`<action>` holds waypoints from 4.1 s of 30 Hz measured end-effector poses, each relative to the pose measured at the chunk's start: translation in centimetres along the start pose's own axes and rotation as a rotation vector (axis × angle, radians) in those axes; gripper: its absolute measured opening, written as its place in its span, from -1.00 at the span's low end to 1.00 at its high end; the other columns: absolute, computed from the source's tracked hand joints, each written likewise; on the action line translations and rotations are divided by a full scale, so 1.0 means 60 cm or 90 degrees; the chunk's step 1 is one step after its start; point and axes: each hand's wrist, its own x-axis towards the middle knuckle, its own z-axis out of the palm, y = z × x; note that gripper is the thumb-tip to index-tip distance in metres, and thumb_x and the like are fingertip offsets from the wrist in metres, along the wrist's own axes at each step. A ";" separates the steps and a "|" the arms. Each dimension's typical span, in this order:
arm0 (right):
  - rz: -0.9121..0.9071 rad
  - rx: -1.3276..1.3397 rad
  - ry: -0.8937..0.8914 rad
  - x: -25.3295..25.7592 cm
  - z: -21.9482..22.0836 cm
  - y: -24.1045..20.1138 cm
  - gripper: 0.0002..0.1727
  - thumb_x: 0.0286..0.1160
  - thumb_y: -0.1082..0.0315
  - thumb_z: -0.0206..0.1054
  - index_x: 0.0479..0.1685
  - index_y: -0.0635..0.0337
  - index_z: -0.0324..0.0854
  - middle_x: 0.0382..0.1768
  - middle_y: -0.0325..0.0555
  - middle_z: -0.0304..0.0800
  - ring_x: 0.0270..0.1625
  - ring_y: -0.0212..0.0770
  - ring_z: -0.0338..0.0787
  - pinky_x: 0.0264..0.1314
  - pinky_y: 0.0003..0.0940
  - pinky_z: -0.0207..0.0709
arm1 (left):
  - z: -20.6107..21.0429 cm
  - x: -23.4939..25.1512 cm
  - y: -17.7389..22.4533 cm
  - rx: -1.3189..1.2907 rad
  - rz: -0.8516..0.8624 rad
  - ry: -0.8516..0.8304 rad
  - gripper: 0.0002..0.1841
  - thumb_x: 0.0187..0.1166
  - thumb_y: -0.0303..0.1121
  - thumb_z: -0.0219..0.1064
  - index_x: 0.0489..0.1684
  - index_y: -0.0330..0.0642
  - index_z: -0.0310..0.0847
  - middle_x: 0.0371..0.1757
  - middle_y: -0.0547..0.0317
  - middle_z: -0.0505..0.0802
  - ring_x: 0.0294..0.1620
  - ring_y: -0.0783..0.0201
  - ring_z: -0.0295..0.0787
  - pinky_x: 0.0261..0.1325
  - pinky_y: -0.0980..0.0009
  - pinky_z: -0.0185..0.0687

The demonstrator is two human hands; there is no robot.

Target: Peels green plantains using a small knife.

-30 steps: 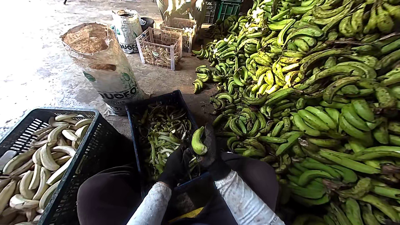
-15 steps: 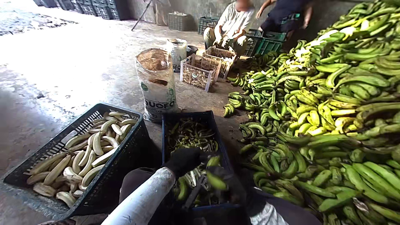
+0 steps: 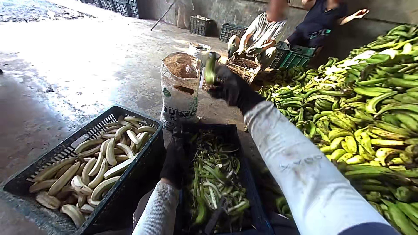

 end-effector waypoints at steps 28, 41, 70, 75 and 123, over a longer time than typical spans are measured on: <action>0.455 -0.709 -0.230 -0.381 0.118 0.547 -0.29 0.57 -0.23 0.18 0.54 0.09 0.41 0.25 0.15 0.75 0.32 0.19 0.75 0.28 0.28 0.59 | 0.002 -0.051 0.028 0.038 -0.030 -0.080 -0.48 0.86 0.14 -0.24 0.15 0.06 0.59 -0.55 0.32 0.57 -0.71 0.46 0.41 -0.62 0.58 0.43; 0.118 0.293 0.266 -0.357 -0.151 0.354 -0.57 0.69 -0.03 0.16 0.13 0.16 0.63 -0.33 -0.01 0.75 -0.45 -0.21 0.72 -0.45 -0.30 0.66 | 0.112 -0.135 -0.087 0.225 -0.066 -0.373 -0.48 0.79 -0.07 0.09 0.68 -0.04 0.36 -0.32 0.25 0.74 -0.45 0.38 0.64 -0.34 0.39 0.66; 0.023 -0.003 0.149 -0.379 -0.170 0.259 -0.60 0.73 0.11 0.18 0.41 0.09 0.49 -0.19 -0.35 0.76 -0.29 -0.54 0.74 -0.25 -0.58 0.69 | 0.183 -0.160 -0.089 0.051 -0.155 -0.514 -0.63 0.80 -0.13 -0.02 0.35 -0.16 0.43 -0.32 0.23 0.69 -0.45 0.39 0.60 -0.38 0.43 0.62; 0.074 0.098 -0.035 -0.377 -0.205 0.239 -0.64 0.63 0.14 0.26 0.30 0.06 0.57 -0.18 -0.25 0.79 -0.25 -0.39 0.76 -0.20 -0.45 0.71 | 0.161 -0.136 -0.060 0.037 -0.134 -0.464 -0.46 0.72 0.12 0.09 0.43 -0.10 0.41 -0.51 0.37 0.65 -0.55 0.44 0.56 -0.42 0.48 0.58; 0.060 0.276 0.146 -0.398 -0.117 0.312 -0.48 0.86 -0.04 -0.13 0.37 0.16 0.49 -0.08 -0.16 0.67 -0.12 -0.38 0.66 -0.04 -0.40 0.59 | 0.166 -0.138 -0.148 0.691 0.122 -0.331 -0.41 0.84 -0.01 -0.18 0.35 -0.33 0.58 -0.16 -0.07 0.83 -0.15 0.09 0.79 0.03 0.02 0.69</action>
